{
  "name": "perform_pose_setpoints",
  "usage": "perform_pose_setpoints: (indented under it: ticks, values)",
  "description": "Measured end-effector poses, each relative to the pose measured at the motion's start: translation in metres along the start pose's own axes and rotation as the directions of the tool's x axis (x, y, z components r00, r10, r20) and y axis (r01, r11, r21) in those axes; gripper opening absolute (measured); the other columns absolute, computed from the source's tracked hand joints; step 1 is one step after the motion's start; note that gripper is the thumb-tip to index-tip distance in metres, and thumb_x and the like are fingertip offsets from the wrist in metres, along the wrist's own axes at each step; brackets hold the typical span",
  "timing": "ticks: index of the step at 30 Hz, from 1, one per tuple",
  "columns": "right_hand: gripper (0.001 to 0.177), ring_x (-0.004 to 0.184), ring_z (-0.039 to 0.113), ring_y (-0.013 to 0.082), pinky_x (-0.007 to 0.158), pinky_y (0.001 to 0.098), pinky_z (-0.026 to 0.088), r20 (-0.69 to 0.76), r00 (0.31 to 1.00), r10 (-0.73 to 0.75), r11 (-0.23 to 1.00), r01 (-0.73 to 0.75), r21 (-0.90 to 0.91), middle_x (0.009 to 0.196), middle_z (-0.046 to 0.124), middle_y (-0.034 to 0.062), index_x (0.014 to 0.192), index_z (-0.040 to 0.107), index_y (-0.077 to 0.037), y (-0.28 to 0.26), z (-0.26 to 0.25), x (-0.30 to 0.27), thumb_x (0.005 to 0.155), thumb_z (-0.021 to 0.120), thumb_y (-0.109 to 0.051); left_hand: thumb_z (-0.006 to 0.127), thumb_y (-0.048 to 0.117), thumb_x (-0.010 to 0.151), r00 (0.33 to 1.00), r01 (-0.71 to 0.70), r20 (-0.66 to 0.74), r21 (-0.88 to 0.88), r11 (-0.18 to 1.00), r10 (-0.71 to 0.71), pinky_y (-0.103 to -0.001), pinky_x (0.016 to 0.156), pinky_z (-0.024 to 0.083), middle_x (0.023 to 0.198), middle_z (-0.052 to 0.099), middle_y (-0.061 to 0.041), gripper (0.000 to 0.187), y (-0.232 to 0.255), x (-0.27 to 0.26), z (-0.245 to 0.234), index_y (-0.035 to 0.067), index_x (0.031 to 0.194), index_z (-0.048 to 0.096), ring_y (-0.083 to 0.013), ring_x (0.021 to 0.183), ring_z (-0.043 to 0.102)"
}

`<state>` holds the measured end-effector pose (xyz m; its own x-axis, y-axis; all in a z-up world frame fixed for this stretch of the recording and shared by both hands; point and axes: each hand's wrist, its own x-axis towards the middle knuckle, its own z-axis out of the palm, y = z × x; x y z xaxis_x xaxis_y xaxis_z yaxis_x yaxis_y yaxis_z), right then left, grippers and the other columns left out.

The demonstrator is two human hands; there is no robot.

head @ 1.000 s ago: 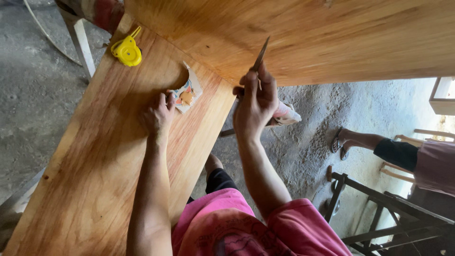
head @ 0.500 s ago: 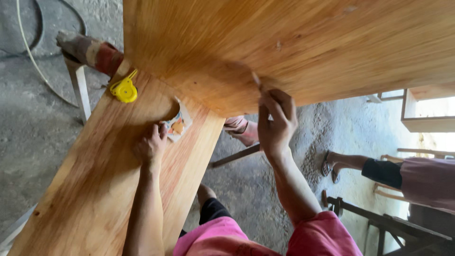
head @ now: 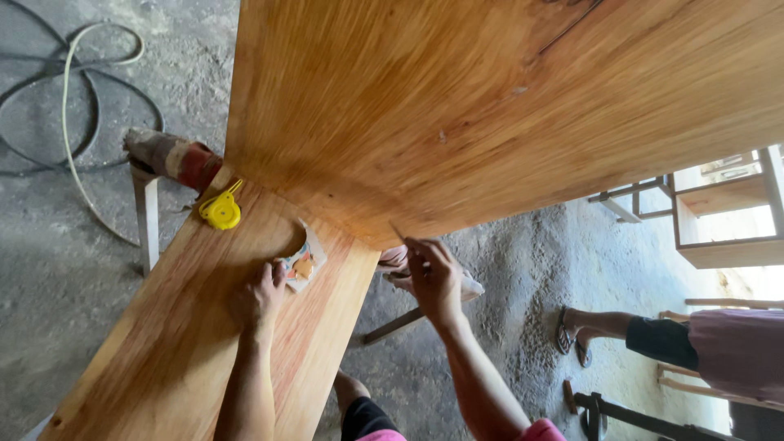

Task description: The person applies a brown filler paste to gaps and seams on a wooden structure using a small metal spatula. They repeatedly scoop the paste from a cardboard container and spread it into the joints of the wood.

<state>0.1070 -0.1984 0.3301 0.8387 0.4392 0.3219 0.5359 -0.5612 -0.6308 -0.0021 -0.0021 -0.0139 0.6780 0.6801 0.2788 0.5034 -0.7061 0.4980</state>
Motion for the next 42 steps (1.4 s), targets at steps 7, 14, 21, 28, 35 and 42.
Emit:
perform_pose_setpoints:
  ticks: [7, 14, 21, 28, 35, 42]
  values:
    - [0.016, 0.077, 0.071, 0.0228, 0.063, 0.0314, 0.058, 0.090, 0.996, 0.010, 1.000, -0.010, 0.001, 0.097, 0.073, 0.0124, 0.107, 0.071, -0.003, 0.043, 0.054, -0.047, 0.092, 0.070, 0.000, 0.072, 0.042, 0.099, 0.987, -0.137, -0.098, -0.061, 0.989, 0.131, -0.043, 0.042, 0.040, 0.055, 0.058, -0.005, 0.033, -0.012, -0.003, 0.008, 0.024, 0.071, 0.066, -0.0257, 0.043, 0.053]
    - [0.025, 0.083, 0.072, 0.0268, 0.067, 0.0334, 0.059, 0.278, 0.960, 0.014, 1.000, -0.017, 0.009, 0.108, 0.071, 0.0145, 0.115, 0.074, -0.004, 0.072, 0.107, -0.081, 0.092, 0.067, 0.004, 0.070, 0.043, 0.101, 0.993, -0.079, -0.087, -0.050, 0.996, 0.074, -0.045, 0.041, 0.042, 0.057, 0.059, -0.007, 0.037, -0.004, -0.003, 0.002, 0.021, 0.072, 0.063, -0.0295, 0.045, 0.056]
    - [0.024, 0.082, 0.073, 0.0269, 0.066, 0.0340, 0.059, 0.322, 0.946, 0.029, 0.999, -0.034, 0.008, 0.107, 0.071, 0.0127, 0.114, 0.074, -0.006, 0.086, 0.141, -0.091, 0.092, 0.068, 0.002, 0.067, 0.040, 0.104, 0.997, -0.069, -0.051, -0.083, 0.994, 0.065, -0.044, 0.044, 0.045, 0.064, 0.062, -0.008, 0.040, 0.010, 0.012, -0.010, 0.015, 0.074, 0.059, -0.0302, 0.051, 0.060]
    - [0.025, 0.083, 0.073, 0.0270, 0.068, 0.0348, 0.058, 0.295, 0.955, -0.023, 0.999, 0.032, -0.026, 0.107, 0.072, 0.0102, 0.115, 0.075, -0.007, 0.092, 0.156, -0.088, 0.092, 0.069, 0.001, 0.068, 0.042, 0.103, 0.996, -0.078, -0.038, 0.001, 0.997, 0.078, -0.043, 0.043, 0.045, 0.064, 0.062, -0.006, 0.044, 0.011, 0.013, -0.017, 0.016, 0.070, 0.057, -0.0282, 0.050, 0.059]
    - [0.023, 0.081, 0.075, 0.0247, 0.067, 0.0326, 0.061, 0.347, 0.938, 0.028, 0.998, -0.047, 0.048, 0.108, 0.073, 0.0113, 0.112, 0.076, -0.006, 0.088, 0.158, -0.085, 0.093, 0.068, 0.002, 0.069, 0.042, 0.104, 0.996, -0.080, -0.036, -0.029, 0.996, 0.079, -0.042, 0.046, 0.046, 0.065, 0.060, -0.006, 0.045, 0.010, 0.013, -0.018, 0.014, 0.070, 0.056, -0.0271, 0.053, 0.060]
    - [0.024, 0.080, 0.074, 0.0213, 0.067, 0.0290, 0.061, 0.330, 0.944, 0.005, 0.994, -0.040, 0.100, 0.107, 0.074, 0.0134, 0.113, 0.074, -0.002, 0.057, 0.110, -0.055, 0.091, 0.069, 0.006, 0.069, 0.041, 0.106, 0.985, -0.109, -0.130, 0.043, 0.993, 0.114, -0.042, 0.046, 0.046, 0.064, 0.062, -0.006, 0.040, 0.009, 0.013, -0.016, 0.020, 0.073, 0.059, -0.0275, 0.052, 0.059]
